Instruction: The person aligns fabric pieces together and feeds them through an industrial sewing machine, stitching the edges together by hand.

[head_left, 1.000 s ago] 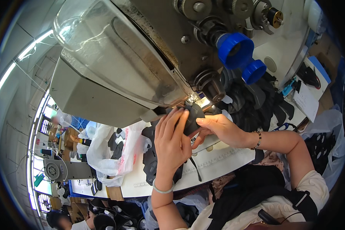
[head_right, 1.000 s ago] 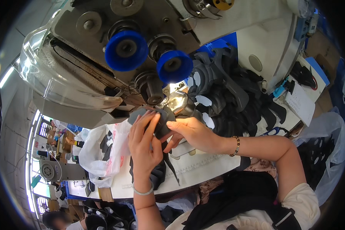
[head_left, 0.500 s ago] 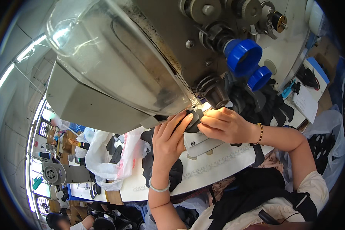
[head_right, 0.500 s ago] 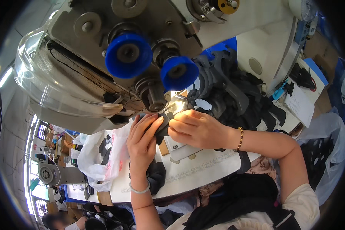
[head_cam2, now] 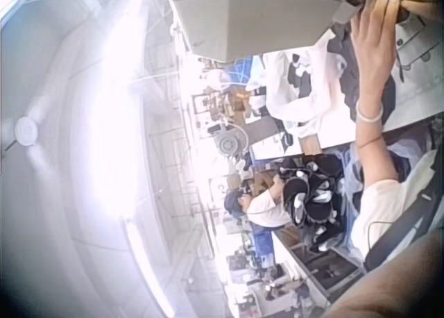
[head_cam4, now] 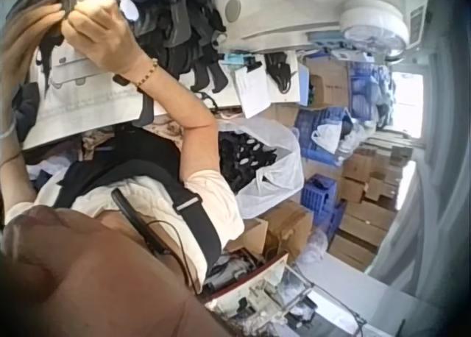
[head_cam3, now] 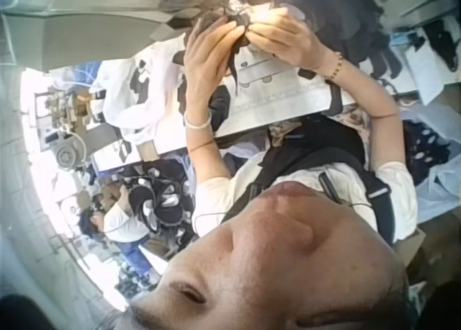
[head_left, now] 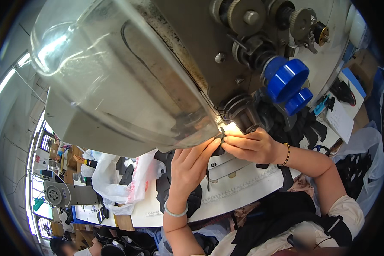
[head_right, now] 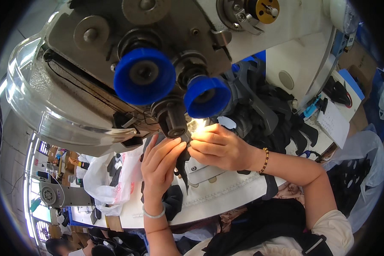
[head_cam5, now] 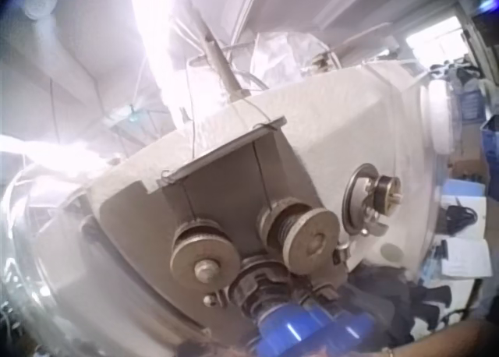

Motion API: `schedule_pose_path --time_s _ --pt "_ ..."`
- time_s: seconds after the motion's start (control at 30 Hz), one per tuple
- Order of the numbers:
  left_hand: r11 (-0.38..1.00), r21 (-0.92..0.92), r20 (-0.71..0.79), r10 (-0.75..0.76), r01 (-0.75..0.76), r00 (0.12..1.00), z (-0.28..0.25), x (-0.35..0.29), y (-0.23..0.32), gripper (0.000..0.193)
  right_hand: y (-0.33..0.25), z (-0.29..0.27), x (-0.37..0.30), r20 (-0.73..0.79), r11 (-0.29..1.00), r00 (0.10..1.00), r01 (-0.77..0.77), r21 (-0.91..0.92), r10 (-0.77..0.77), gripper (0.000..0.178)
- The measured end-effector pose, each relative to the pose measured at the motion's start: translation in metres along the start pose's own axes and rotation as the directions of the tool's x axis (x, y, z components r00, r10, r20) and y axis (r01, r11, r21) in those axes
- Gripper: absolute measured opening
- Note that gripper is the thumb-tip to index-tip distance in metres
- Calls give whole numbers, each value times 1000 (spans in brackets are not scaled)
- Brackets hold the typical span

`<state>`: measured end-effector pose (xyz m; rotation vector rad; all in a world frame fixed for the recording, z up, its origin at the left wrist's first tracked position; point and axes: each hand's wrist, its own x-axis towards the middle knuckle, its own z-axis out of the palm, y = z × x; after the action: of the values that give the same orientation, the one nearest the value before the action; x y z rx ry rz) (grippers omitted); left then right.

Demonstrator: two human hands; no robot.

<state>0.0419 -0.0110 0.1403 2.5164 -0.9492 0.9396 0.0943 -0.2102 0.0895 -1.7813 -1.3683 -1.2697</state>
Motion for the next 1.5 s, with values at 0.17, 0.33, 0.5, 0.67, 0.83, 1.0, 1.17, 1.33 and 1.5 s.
schedule_pose_path --time_s 0.17,0.33,0.5,0.67,0.83,1.0,1.17,1.33,1.5 --pt "999 -51 -28 16 -17 999 6 -2 -3 26 0 -1 0 -3 999 1000 -20 34 20 22" --pt "998 -55 -12 30 -31 999 6 -3 -4 27 -1 -1 -1 -1 1000 1000 -23 16 23 21" --pt "998 -51 -11 39 -39 999 4 -3 -4 27 -2 -3 1 7 1000 1000 -20 8 20 20" --pt "998 -49 -4 42 -42 999 4 -3 -5 28 -1 -2 0 5 1000 1000 -16 18 16 21" --pt "999 -26 12 36 -36 999 3 -2 -3 29 0 0 -1 4 1000 1000 -4 30 4 22" --pt "999 -30 46 17 -15 999 2 -3 -1 31 1 0 -2 4 998 1000 0 61 0 22" --pt "999 -35 47 0 2 999 2 -2 1 36 2 0 -1 -2 997 1000 -3 74 3 23" --pt "998 -51 69 -41 45 997 -1 0 5 39 1 -4 1 37 996 999 -13 84 10 26" --pt "999 -19 46 -34 34 998 5 -3 -5 40 -3 -2 2 45 993 996 -86 85 82 29"
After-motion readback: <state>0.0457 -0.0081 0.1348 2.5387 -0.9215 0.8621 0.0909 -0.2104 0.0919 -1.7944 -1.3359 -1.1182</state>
